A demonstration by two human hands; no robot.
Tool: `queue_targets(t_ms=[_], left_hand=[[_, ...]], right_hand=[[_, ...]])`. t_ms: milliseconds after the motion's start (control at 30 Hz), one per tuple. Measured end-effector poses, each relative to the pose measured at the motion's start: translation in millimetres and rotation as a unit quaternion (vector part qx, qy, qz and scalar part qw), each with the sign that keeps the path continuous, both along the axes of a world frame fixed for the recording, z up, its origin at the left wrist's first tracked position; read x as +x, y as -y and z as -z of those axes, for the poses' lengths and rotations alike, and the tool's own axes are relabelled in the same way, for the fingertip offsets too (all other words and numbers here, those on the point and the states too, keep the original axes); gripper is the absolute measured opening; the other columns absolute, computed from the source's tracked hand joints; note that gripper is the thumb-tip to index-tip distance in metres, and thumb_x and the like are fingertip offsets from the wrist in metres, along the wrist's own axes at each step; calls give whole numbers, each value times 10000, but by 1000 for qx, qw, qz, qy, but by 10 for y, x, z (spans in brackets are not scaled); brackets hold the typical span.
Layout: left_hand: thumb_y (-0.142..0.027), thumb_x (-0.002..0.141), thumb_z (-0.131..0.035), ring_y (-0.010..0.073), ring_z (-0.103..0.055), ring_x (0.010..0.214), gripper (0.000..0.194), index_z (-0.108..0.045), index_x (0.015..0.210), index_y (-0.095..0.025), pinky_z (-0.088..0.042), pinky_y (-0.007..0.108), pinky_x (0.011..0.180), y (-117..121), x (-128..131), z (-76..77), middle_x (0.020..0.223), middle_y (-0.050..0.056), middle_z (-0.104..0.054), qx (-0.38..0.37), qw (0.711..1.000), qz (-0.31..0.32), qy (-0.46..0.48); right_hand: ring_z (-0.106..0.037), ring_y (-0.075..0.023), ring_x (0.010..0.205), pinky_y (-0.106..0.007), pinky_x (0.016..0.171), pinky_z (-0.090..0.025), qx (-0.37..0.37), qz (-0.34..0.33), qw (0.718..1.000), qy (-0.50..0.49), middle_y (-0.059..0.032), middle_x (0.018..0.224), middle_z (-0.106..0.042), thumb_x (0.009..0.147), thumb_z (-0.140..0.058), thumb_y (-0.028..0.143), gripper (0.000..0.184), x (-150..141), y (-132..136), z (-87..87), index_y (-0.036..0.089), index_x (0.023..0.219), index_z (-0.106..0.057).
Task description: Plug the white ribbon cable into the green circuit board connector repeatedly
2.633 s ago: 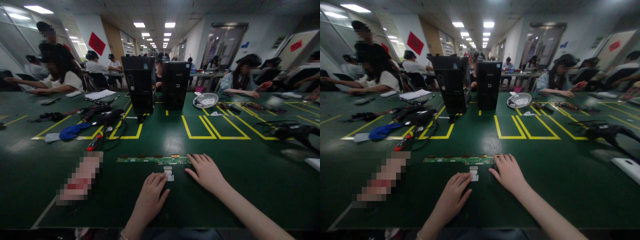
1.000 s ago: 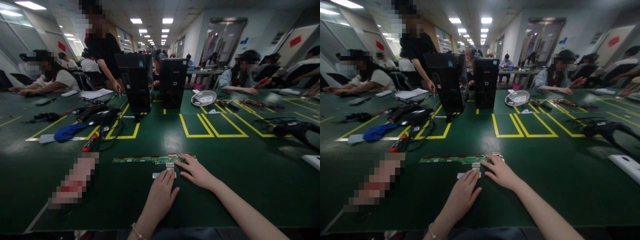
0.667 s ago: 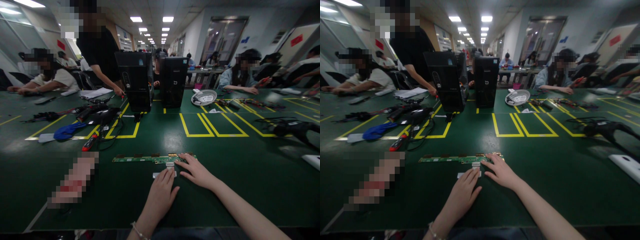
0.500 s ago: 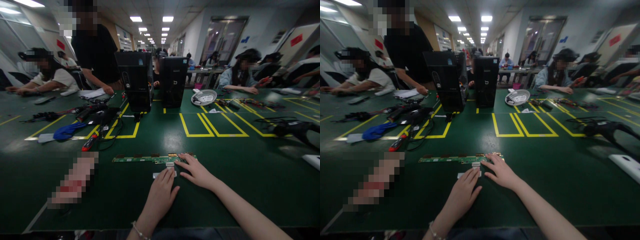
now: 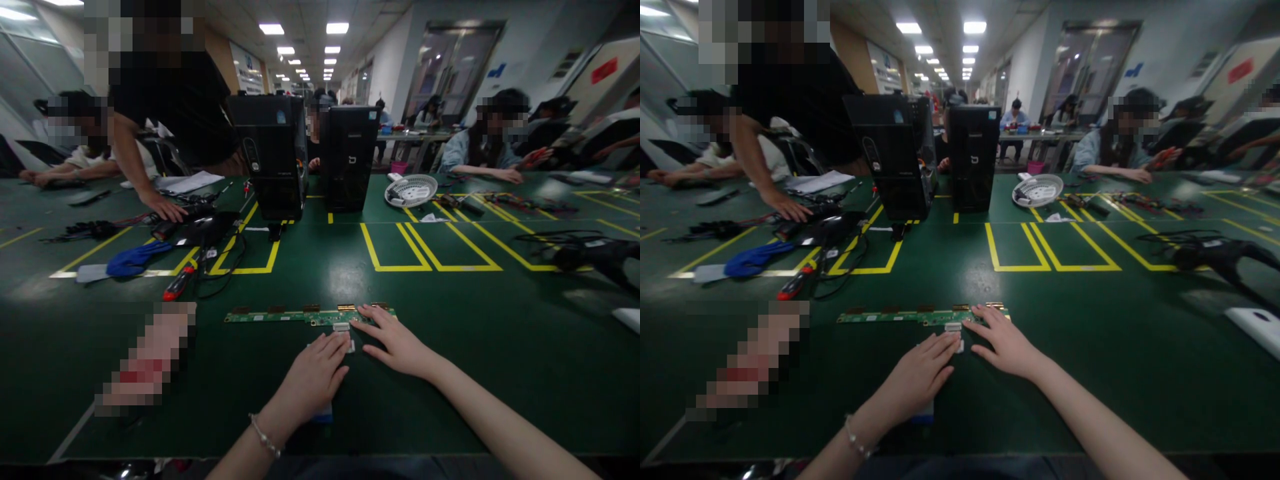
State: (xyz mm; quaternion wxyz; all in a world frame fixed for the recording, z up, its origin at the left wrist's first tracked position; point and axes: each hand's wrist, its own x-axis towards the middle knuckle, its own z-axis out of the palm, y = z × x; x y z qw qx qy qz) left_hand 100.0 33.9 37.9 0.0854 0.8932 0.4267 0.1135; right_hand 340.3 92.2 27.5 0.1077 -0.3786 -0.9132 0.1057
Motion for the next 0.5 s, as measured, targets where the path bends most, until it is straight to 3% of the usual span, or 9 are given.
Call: queue_targets(t_ms=[267, 500], left_hand=[[-257, 973, -472, 204, -425, 1336, 435, -441, 1402, -188, -326, 423, 1114, -110, -100, -113, 1456, 68, -467, -22, 998, 53, -32], [-305, 987, -448, 197, -432, 1328, 416, -447, 1395, -223, -311, 403, 1121, -130, -120, -47, 1452, 50, -476, -22, 998, 53, 10]], right_hand=[[-246, -247, 1413, -501, 1137, -253, -9, -4, 1000, -11, -71, 1522, -312, 945, -444, 465, 515, 13, 1, -8, 299, 1432, -415], [-243, -254, 1413, -503, 1144, -241, -26, -3, 999, -21, -68, 1519, -317, 945, -437, 472, 515, 8, -4, -13, 297, 1430, -421]])
